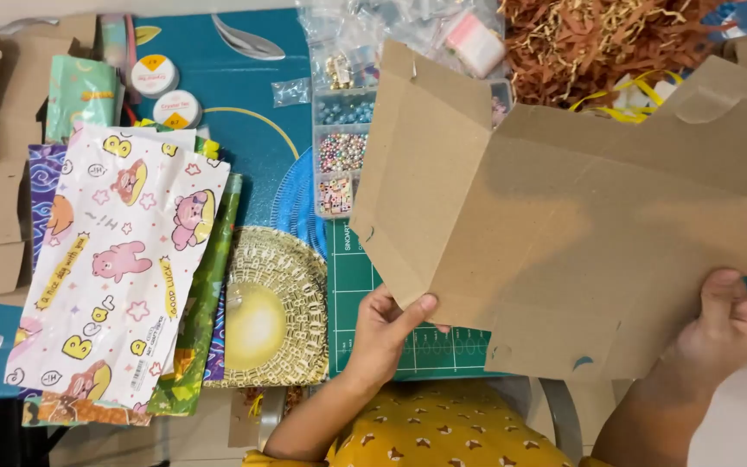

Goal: Folding a small cardboard box, filling it with shredded paper, and adding small decorative beads and charms.

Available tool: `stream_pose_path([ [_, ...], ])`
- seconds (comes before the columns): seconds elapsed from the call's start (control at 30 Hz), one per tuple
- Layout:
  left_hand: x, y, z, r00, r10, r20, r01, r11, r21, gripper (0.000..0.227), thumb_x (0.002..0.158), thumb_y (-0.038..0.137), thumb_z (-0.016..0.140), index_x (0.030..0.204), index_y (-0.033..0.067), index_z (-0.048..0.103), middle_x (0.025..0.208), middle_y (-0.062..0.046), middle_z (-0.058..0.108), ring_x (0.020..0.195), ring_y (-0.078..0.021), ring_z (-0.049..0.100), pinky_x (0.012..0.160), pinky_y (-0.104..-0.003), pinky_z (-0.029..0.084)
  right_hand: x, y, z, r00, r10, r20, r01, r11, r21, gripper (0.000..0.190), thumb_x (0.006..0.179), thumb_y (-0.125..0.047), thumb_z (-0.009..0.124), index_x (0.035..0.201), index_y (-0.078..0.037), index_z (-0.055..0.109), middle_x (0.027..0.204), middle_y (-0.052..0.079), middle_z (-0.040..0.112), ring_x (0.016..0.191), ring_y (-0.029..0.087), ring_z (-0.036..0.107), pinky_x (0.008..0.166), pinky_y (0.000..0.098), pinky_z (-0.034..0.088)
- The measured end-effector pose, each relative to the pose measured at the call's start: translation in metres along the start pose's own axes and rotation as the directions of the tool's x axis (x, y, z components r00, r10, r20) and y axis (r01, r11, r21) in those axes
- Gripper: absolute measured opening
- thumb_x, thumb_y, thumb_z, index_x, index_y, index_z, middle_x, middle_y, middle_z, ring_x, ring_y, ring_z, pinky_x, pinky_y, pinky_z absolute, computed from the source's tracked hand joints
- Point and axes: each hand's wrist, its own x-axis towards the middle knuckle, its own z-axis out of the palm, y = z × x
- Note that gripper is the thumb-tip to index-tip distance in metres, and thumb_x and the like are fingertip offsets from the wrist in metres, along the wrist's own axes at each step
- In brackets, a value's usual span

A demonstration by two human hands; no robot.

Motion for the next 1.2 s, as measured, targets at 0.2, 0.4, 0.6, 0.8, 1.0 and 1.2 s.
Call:
stream_pose_path([
  [0.2,-0.006,-0.005,-0.014,1.000,-0.009,-0.013,0.010,0.994,0.105,0.009,0.091,0.009,0.077,0.099,0.0050,0.075,0.107,-0.012,0.079,0.070,-0.0268,0.078,0.067,-0.037,0.068,-0.001,0.014,0.001,0.994,0.105,-0.001,-0.105,0.994,0.028,0.056,0.115,-0.033,0.061,0.159,-0.007,0.041,0.157,0.009,0.050,0.145,0.020,0.050,0.130,0.0349,0.043],
  [0.4,-0.011,0.002,-0.017,0.998,-0.031,-0.057,0.047,0.954,0.297,0.016,0.082,0.017,0.085,0.094,0.0054,0.080,0.085,-0.008,0.082,0.072,-0.0173,0.080,0.078,-0.034,0.069,-0.011,0.036,-0.014,0.903,0.409,-0.130,-0.406,0.912,0.051,0.038,0.107,-0.037,0.070,0.137,-0.021,0.054,0.118,-0.007,0.064,0.110,0.001,0.059,0.102,0.0172,0.051],
  [0.6,-0.019,0.021,-0.024,0.981,-0.145,-0.127,0.183,0.911,0.369,0.036,0.070,0.007,0.086,0.104,-0.0002,0.074,0.104,-0.015,0.082,0.103,-0.0277,0.078,0.106,-0.042,0.058,-0.007,0.025,-0.008,0.917,0.388,-0.092,-0.383,0.921,0.065,0.043,0.103,-0.039,0.070,0.138,-0.018,0.055,0.136,0.001,0.066,0.127,0.011,0.064,0.113,0.0244,0.054],
  [0.8,-0.068,0.008,-0.151,0.953,-0.166,-0.255,0.278,0.814,0.510,0.109,0.069,0.037,0.085,0.152,-0.0026,0.027,0.127,-0.018,0.070,0.124,-0.0303,0.066,0.109,-0.043,0.054,-0.017,0.047,-0.034,0.880,0.472,-0.041,-0.474,0.875,-0.100,0.022,0.112,-0.026,0.070,0.117,-0.019,0.049,0.099,-0.008,0.061,0.093,-0.001,0.054,0.089,0.0171,0.049],
  [1.0,-0.054,0.071,-0.104,0.865,0.159,-0.475,0.122,0.853,0.508,0.025,0.094,0.017,0.070,0.111,-0.0012,0.071,0.098,-0.008,0.075,0.087,-0.0148,0.068,0.073,-0.026,0.057,-0.021,0.033,-0.001,0.906,0.411,0.104,-0.372,0.888,-0.272,0.020,0.115,-0.017,0.064,0.130,-0.005,0.059,0.099,-0.004,0.060,0.095,0.004,0.054,0.089,0.0186,0.047],
  [1.2,-0.039,0.089,-0.077,0.747,0.660,0.082,0.030,-0.157,0.987,0.045,0.100,0.008,0.074,0.138,-0.0050,0.054,0.134,-0.025,0.048,0.127,-0.0380,0.051,0.107,-0.044,0.049,-0.043,0.055,0.007,0.900,0.381,0.214,-0.299,0.894,-0.333,0.038,0.112,-0.015,0.062,0.086,-0.016,0.033,0.076,-0.009,0.023,0.073,0.002,0.024,0.065,0.0215,0.023],
])
